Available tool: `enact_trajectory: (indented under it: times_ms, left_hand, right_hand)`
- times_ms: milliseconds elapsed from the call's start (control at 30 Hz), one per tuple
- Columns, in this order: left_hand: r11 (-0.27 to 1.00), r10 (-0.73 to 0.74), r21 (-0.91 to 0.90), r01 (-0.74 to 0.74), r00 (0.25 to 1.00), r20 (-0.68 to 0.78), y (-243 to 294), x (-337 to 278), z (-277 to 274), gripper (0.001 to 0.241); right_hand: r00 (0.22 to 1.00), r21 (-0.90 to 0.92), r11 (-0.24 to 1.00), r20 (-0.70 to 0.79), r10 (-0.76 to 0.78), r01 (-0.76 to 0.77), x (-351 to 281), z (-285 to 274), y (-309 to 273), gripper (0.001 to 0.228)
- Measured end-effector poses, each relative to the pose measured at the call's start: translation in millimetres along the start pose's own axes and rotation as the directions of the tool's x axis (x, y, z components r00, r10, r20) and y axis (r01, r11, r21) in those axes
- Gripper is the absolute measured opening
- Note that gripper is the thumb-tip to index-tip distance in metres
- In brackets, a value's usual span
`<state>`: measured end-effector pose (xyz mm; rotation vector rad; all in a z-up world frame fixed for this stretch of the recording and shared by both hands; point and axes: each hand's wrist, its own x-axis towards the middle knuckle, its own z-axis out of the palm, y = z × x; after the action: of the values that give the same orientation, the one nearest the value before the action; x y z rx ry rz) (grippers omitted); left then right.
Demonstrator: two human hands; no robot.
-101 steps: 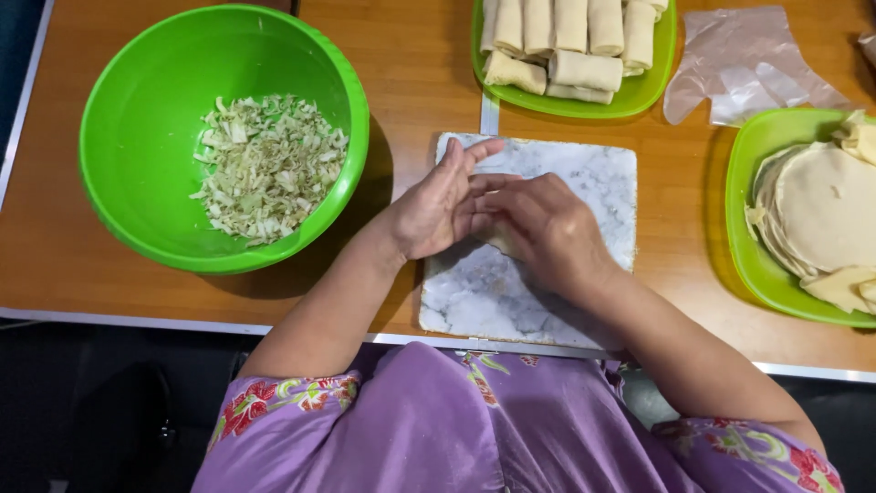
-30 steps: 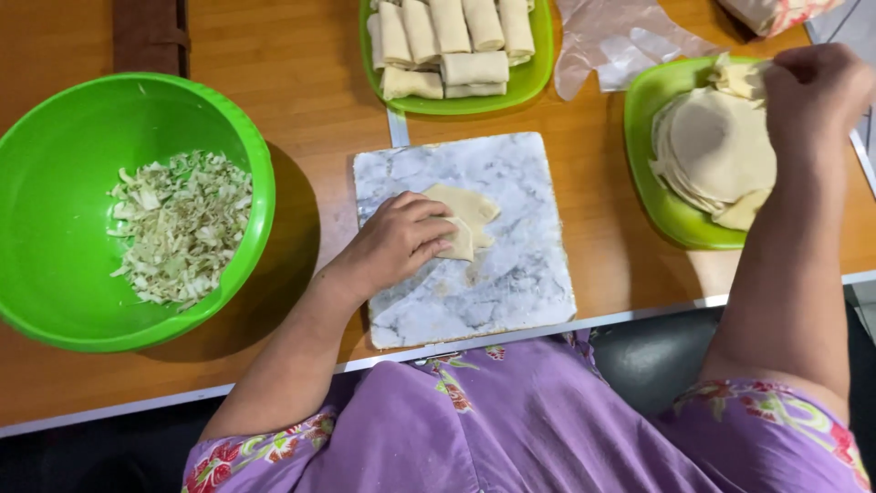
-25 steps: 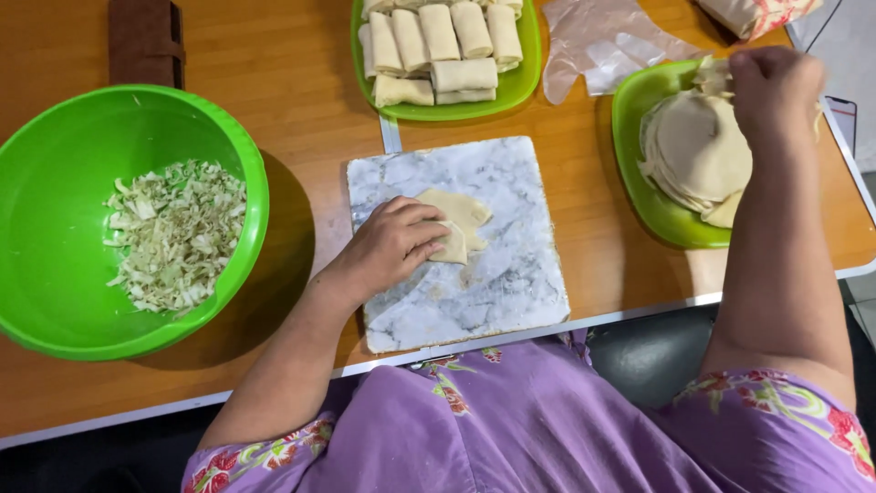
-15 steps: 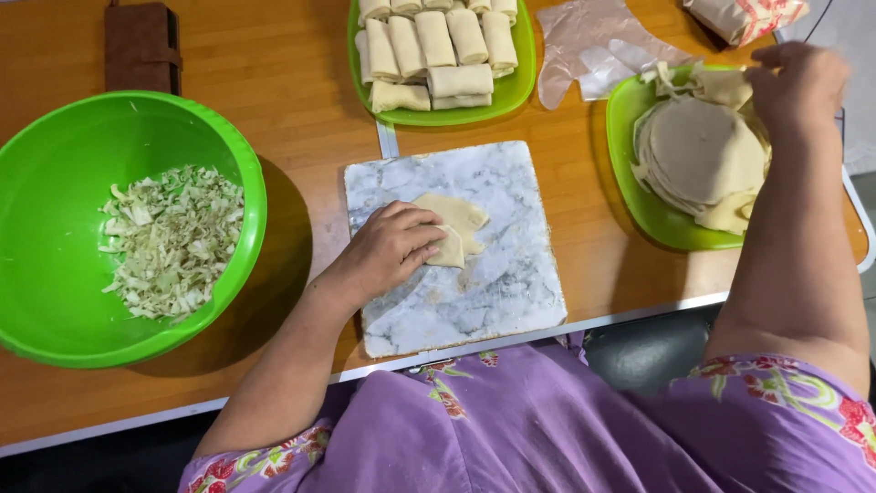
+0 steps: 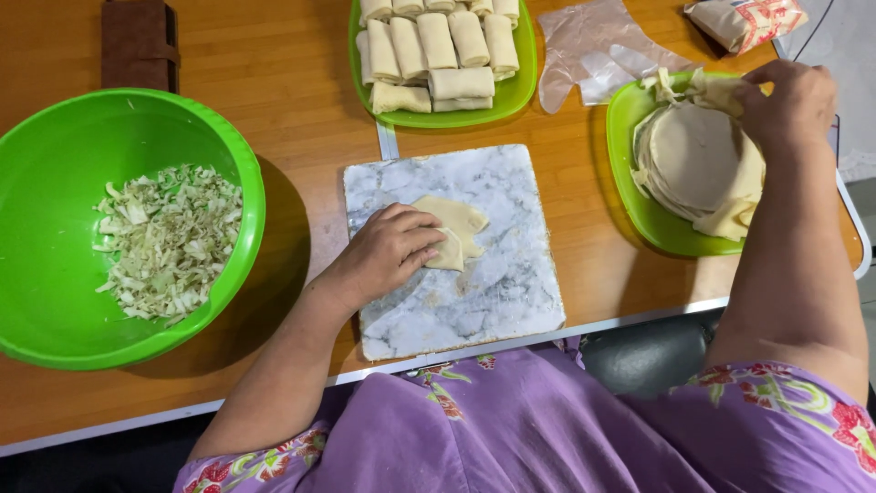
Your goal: The person places shredded cabbage filling onto a thin dough sheet, folds the edges, and rolls it into a cylindrical spring roll. The finished roll is placed on a tray with other completed rolls. The process is repeated with additional dough sheets and filling.
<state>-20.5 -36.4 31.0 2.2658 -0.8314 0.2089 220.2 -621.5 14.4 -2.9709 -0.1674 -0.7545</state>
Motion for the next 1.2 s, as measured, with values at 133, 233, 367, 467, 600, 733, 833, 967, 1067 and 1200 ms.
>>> enact_trajectory:
  times_ms: [133,233,367,467,600,733,833,967,1067,1200]
  left_hand:
    - [1.000,0.001,-0.012,-0.001,1.000,-0.002,-1,-1,1,0.023]
    - [0.999,-0.019,-0.030,0.019,1.000,-0.011,-3,-1,2,0.023]
    - [0.998,-0.038,-0.051,0.033,0.994,-0.099,-7,0,4,0.028]
    - [0.990,-0.095,-0.123,0.076,0.983,-0.155,-7,1,5,0.033]
    - [0.912,-0.276,-0.354,0.207,0.949,-0.154,-8,-1,8,0.045]
    - [0.709,-0.365,-0.674,0.207,0.926,-0.100,-27,-3,25,0.060]
    - [0.491,-0.351,-0.866,0.095,0.932,-0.096,-33,-3,30,0.079]
    - [0.185,-0.329,-0.980,0.071,0.944,0.006,-23,-2,24,0.091]
    - [0.004,-0.348,-0.994,0.108,0.932,0.100,-21,-2,25,0.080]
    - [0.106,-0.460,-0.988,0.116,0.886,0.055,-24,2,33,0.052]
  right_hand:
    - [0.993,0.277,0.954,-0.009,0.121,-0.114,12,19,39,0.015]
    - [0.970,0.561,0.825,-0.158,0.185,-0.066,26,14,35,0.014]
    - [0.963,0.823,0.545,-0.251,0.098,0.159,37,17,30,0.013]
    - [0.984,0.949,0.307,-0.117,0.137,0.070,21,-43,-65,0.006]
    - [0.999,0.989,0.140,0.046,0.026,-0.049,9,-124,-215,0.010]
    - [0.962,0.958,-0.120,0.245,-0.120,-0.260,-19,-98,-273,0.009]
    - [0.914,0.885,-0.276,0.301,-0.273,-0.374,-40,-86,-320,0.007]
    - [0.752,0.721,-0.303,0.449,-0.482,-0.624,-58,-94,-380,0.012]
    - [0.688,0.687,-0.243,0.500,-0.527,-0.685,-71,-67,-388,0.019]
    - [0.720,0.827,-0.083,0.428,-0.546,-0.555,-84,-55,-392,0.037]
